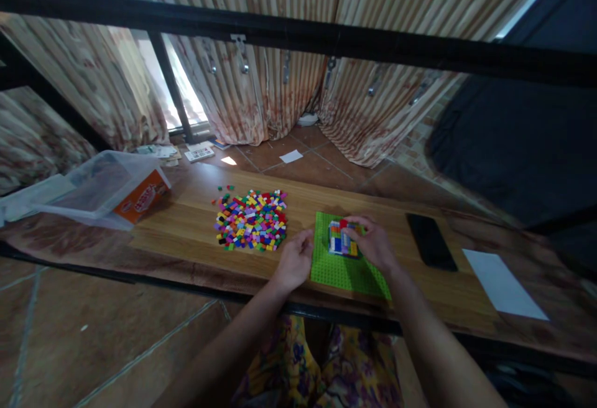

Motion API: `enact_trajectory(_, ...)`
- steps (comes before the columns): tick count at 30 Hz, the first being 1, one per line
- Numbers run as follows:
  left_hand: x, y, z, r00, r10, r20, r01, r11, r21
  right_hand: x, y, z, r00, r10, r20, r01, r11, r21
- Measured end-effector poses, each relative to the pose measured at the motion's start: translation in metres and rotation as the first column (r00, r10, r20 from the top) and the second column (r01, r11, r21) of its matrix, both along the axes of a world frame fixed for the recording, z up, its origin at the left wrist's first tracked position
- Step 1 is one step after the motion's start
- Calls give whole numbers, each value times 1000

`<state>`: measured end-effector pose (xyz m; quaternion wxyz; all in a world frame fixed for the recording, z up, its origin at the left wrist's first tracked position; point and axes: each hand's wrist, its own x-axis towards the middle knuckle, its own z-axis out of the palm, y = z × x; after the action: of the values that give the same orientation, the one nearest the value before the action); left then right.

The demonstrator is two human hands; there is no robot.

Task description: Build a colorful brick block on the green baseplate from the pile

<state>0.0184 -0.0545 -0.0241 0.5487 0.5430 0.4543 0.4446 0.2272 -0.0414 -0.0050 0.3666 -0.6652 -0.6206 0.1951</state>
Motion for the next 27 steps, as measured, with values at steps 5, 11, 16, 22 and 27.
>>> enact_trajectory(5,23,23,-10,974,-13,-227,45,989,138,3,19,-10,994,105,-36,-105,994,-23)
enact_trajectory(11,38,31,-15,942,-56,-330,130,969,208,0,21,-12,990,125,-72,-127,992,-18)
enact_trajectory(16,40,28,-14,910,-90,-406,191,958,215,3,19,-11,986,109,-129,-115,992,-45)
enact_trajectory(22,41,26,-15,902,-85,-423,205,947,247,2,18,-9,977,69,-202,-103,981,-163)
enact_trajectory(27,41,27,-12,881,-108,-461,246,936,251,3,21,-5,983,110,-145,-136,973,-184)
